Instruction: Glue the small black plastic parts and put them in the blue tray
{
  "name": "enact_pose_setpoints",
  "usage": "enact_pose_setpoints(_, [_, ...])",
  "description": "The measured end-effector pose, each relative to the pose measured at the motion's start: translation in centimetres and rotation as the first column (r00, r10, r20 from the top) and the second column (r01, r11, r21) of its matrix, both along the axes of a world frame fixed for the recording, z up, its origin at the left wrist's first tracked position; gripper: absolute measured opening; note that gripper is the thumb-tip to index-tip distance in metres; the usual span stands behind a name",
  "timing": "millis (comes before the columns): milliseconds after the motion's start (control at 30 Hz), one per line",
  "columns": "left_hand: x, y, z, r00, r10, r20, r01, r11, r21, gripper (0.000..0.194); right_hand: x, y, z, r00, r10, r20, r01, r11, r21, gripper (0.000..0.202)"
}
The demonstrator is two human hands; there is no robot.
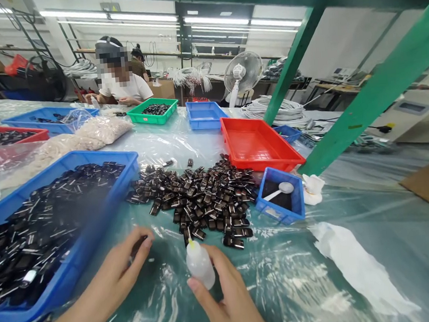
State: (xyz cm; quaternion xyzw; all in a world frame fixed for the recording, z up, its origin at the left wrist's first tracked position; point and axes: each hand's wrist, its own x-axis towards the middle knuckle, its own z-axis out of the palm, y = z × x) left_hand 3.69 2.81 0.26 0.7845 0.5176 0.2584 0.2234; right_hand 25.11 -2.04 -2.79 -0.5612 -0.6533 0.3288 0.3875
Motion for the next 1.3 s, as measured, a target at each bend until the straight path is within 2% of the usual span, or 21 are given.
enact_pose_setpoints(100, [-1.2, -1.6, 0.0, 0.999, -0.030, 0.042, 0.033, 0.996, -0.077, 0.024, -0.1, -0.1, 0.0, 1.000, -0.006, -0.012, 0.006, 0.999, -0.051, 0.036])
enact_pose_setpoints(233, [-1.7, -2.8, -0.8, 0.984, -0.143, 0.103, 0.156, 0.978, -0.139, 0.019, -0.7, -0.3, -0.1, 0.999, -0.033, -0.019, 0.031, 0.996, -0.083, 0.037])
enact_pose_setpoints(433, [-1.8, -3.1, -2.7, 0.957, -0.281, 0.075, 0.287, 0.955, -0.072, 0.024, -1.4, -0.6, 0.1, 0.996, -0.062, -0.058, 0.052, 0.986, -0.157, 0.032])
enact_pose_setpoints(500, [-2.1, -3.0, -2.6, 0.956, -0.276, 0.102, 0.286, 0.953, -0.099, 0.021, -1.3, -0.8, 0.1, 0.996, -0.070, -0.062, 0.060, 0.985, -0.161, 0.031])
enact_pose_setpoints(600, [-2.6, -3.0, -1.6, 0.962, -0.193, 0.193, 0.230, 0.954, -0.191, 0.016, -0.9, -1.2, 0.1, 0.995, -0.090, -0.035, 0.083, 0.980, -0.183, 0.033])
enact_pose_setpoints(667, [-2.7, -3.1, -0.9, 0.949, -0.147, 0.279, 0.210, 0.955, -0.210, 0.020, -0.6, -1.4, 0.2, 0.994, -0.107, -0.018, 0.101, 0.976, -0.191, 0.034])
enact_pose_setpoints(767, [-2.8, -3.3, -0.8, 0.920, -0.094, 0.380, 0.203, 0.945, -0.257, 0.029, -0.3, -1.4, 0.5, 0.998, -0.055, -0.026, 0.051, 0.992, -0.117, 0.030])
enact_pose_setpoints(867, [-2.8, -3.3, -1.4, 0.902, -0.046, 0.430, 0.198, 0.928, -0.315, 0.028, -0.3, -1.3, 0.8, 1.000, 0.014, -0.005, -0.014, 1.000, -0.009, 0.026])
enact_pose_setpoints(1033, [-2.9, -3.3, -1.6, 0.885, -0.012, 0.466, 0.197, 0.916, -0.350, 0.020, -0.3, -1.5, 0.5, 0.982, -0.053, 0.183, 0.024, 0.987, 0.159, 0.033])
enact_pose_setpoints(1100, [-2.8, -3.3, -1.4, 0.885, 0.001, 0.466, 0.190, 0.912, -0.363, 0.018, -0.3, -1.5, 0.5, 0.976, -0.045, 0.211, 0.000, 0.978, 0.210, 0.035])
enact_pose_setpoints(1300, [-2.8, -3.3, -1.4, 0.864, -0.058, 0.499, 0.228, 0.931, -0.285, 0.018, -0.1, -1.4, 0.4, 0.962, -0.026, 0.274, -0.049, 0.963, 0.264, 0.035])
